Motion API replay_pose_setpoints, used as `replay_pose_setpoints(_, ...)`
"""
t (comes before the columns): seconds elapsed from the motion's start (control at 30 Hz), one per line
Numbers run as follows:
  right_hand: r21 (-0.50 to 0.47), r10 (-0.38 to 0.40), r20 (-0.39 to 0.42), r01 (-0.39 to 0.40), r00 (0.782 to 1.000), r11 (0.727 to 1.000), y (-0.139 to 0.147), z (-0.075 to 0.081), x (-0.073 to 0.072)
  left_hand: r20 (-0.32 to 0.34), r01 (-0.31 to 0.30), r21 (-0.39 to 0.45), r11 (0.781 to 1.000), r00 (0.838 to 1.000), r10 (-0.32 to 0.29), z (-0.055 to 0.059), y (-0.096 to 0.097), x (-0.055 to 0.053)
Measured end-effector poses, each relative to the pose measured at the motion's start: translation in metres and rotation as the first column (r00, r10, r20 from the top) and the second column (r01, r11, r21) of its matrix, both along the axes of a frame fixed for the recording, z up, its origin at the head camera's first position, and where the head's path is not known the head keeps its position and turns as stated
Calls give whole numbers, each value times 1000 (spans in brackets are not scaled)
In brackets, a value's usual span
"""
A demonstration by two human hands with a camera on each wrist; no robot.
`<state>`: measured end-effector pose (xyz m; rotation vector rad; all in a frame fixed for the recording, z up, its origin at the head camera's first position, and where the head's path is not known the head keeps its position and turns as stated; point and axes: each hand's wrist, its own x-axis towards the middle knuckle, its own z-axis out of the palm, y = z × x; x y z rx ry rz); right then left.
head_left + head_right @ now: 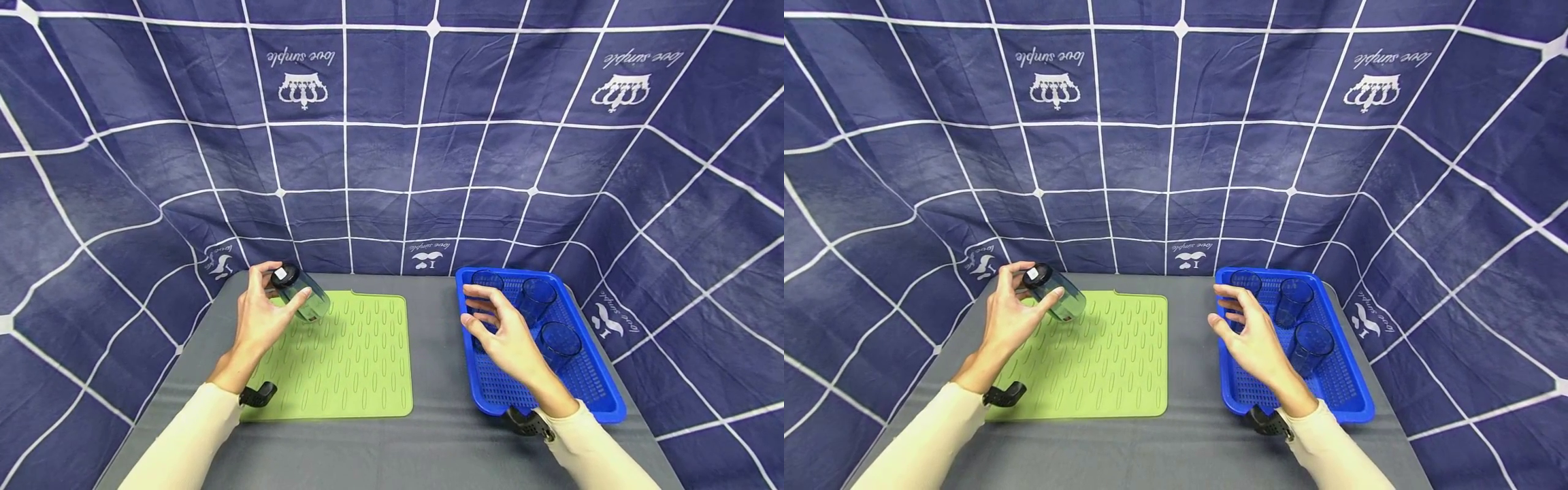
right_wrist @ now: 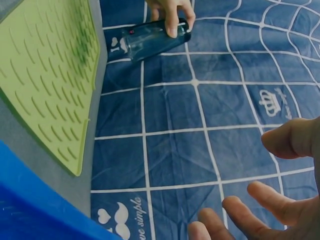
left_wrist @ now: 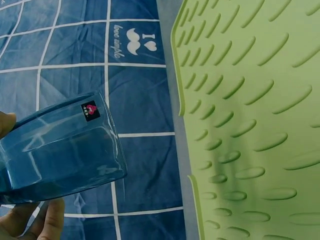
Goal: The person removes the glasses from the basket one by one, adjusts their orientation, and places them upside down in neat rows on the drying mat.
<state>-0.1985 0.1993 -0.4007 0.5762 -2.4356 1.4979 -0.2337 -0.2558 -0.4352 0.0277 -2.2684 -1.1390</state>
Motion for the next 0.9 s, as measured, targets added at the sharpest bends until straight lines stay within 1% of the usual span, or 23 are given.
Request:
replay_pose_setpoints(0.17, 12, -20, 10, 20, 1000, 1000, 4, -1, -3, 17, -19, 0, 1000, 1000, 19, -2, -2, -1)
replay_pose_setpoints(0.4, 18, -40, 2, 40, 999, 999, 6, 0, -3, 29, -28, 2, 1000, 999, 28, -5, -6, -4)
replay_pose_setpoints(0.57, 28, -51, 12, 50, 999, 998, 8, -1, -5, 48, -36, 5, 999, 998, 36, -8, -11, -5)
replay_pose_setpoints(0.73, 34, -66, -4, 66, 998, 997, 10, 0, -5, 67, -47, 5, 999, 997, 47, -12, -16, -6)
replay_pose_setpoints(0.9, 48, -80, -10, 80, 997, 996, 15, 2, -7, 87, -59, 7, 998, 995, 58, -15, -21, -9)
